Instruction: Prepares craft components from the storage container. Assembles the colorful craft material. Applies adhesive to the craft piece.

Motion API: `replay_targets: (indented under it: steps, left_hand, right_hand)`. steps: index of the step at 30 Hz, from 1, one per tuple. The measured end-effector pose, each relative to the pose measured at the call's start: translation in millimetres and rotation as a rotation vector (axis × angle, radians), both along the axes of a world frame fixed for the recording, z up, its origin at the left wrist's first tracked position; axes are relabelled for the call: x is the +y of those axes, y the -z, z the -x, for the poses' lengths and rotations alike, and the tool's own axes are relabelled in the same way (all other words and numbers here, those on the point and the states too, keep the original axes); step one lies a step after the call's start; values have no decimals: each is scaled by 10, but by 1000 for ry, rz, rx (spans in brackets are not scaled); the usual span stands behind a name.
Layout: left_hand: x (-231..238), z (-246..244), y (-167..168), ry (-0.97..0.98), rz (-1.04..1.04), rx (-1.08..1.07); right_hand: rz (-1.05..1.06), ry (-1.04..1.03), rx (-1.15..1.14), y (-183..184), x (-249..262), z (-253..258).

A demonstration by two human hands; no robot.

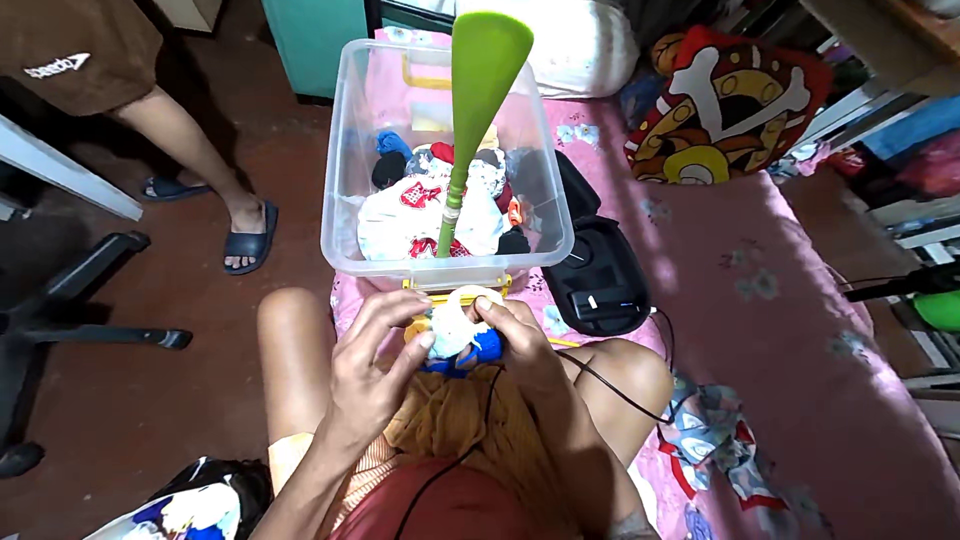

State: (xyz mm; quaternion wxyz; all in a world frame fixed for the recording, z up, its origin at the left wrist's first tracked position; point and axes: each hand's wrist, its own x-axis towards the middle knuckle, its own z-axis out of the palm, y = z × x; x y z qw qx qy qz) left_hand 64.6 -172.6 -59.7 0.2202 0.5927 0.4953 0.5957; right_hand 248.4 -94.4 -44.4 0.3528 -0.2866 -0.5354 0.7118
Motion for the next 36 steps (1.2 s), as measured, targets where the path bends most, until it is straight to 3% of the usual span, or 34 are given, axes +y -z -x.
replay_targets:
  steps: [4, 9, 12, 14, 19, 26, 28, 31, 34, 36]
  left_hand:
    - [-3, -60, -43, -23, -60, 331]
    - [31, -141, 16, -125, -183, 407]
    - [82, -159, 47, -159, -235, 446]
    - [111, -183, 66, -139, -192, 321]
    - [122, -226, 66, 61, 97, -445]
    - [85, -177, 46, 116, 132, -514]
    - [52, -168, -25, 63, 135, -435]
    - [-50, -99, -82, -135, -18, 4]
    - [-176, -21, -234, -154, -170, 323]
    - [-205, -44, -288, -148, -122, 449]
  right_hand:
    - [-86, 45, -46, -86, -65, 31]
    - [-141, 26, -154, -146, -135, 60]
    - [-59, 51, -78, -101, -135, 48]
    - [-7, 56, -5, -80, -118, 37]
    - [-10, 25, 37, -86, -113, 30]
    - [-36, 39, -7, -65, -112, 2]
    - [-34, 37, -20, -69, -113, 6]
    - [-19, 55, -51, -101, -131, 40]
    - [-20, 73, -85, -141, -147, 75]
    - [-42, 69, -118, -154, -163, 86]
